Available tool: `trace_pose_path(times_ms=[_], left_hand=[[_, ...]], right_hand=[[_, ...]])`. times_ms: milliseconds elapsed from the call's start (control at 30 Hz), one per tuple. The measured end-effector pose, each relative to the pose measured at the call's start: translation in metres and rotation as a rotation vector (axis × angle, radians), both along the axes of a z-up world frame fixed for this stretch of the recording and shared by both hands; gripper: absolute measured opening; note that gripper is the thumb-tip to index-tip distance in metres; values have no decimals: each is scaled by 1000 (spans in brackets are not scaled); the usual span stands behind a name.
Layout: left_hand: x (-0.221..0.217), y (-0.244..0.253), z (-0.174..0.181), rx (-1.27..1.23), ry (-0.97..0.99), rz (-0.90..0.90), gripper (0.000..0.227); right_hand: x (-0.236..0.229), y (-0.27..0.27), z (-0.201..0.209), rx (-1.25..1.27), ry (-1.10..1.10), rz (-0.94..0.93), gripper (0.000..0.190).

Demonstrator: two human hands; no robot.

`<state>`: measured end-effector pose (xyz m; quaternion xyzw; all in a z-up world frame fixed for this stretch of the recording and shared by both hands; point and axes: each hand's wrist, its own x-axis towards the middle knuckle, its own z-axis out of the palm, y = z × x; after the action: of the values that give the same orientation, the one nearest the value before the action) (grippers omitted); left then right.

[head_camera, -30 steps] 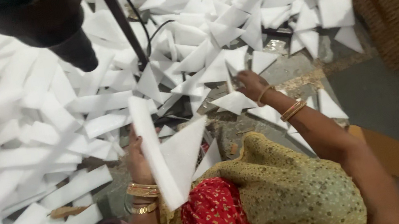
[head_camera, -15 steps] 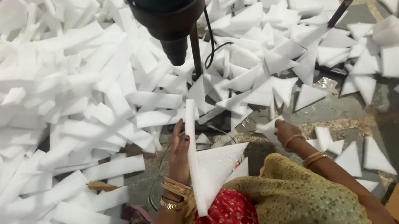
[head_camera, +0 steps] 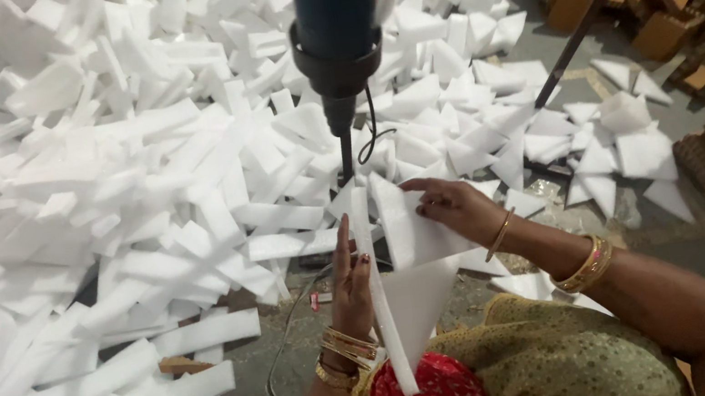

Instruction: The person sits on the floor and uses a vertical wire-cutting machine to slice white foam blocks into smaller pieces. They repeatedly pick up foam blocks, position them under the wire, and push them through to cut them, then place the cut pieces aside.

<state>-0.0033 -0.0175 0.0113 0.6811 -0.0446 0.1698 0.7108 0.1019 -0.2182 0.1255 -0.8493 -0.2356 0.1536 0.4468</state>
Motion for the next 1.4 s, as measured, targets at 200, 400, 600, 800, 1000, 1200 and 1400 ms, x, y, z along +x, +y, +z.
trace_pose_path(times_ms=[200, 400, 600, 800, 1000, 1200, 1400], left_hand=[[-25, 0, 19, -2, -42, 21, 63], [-30, 3, 19, -18, -75, 34, 61], [-26, 2, 14, 55, -84, 57, 61], [-20, -2, 11, 62, -40, 62, 61], [-10, -4, 1, 70, -23, 62, 60], [29, -1, -25, -140, -103, -21, 61], [102, 32, 2, -194, 125, -81, 63]], right_hand=[[-32, 21, 0, 44, 76, -19, 44], [-34, 23, -16, 62, 30, 1, 46], [-27, 20, -25, 106, 34, 14, 47], [-24, 18, -28, 43, -34, 23, 50], [-13, 19, -38, 78, 6, 23, 52], [6, 33, -29, 96, 159, -17, 52], [48, 65, 4, 51, 386, -197, 49]])
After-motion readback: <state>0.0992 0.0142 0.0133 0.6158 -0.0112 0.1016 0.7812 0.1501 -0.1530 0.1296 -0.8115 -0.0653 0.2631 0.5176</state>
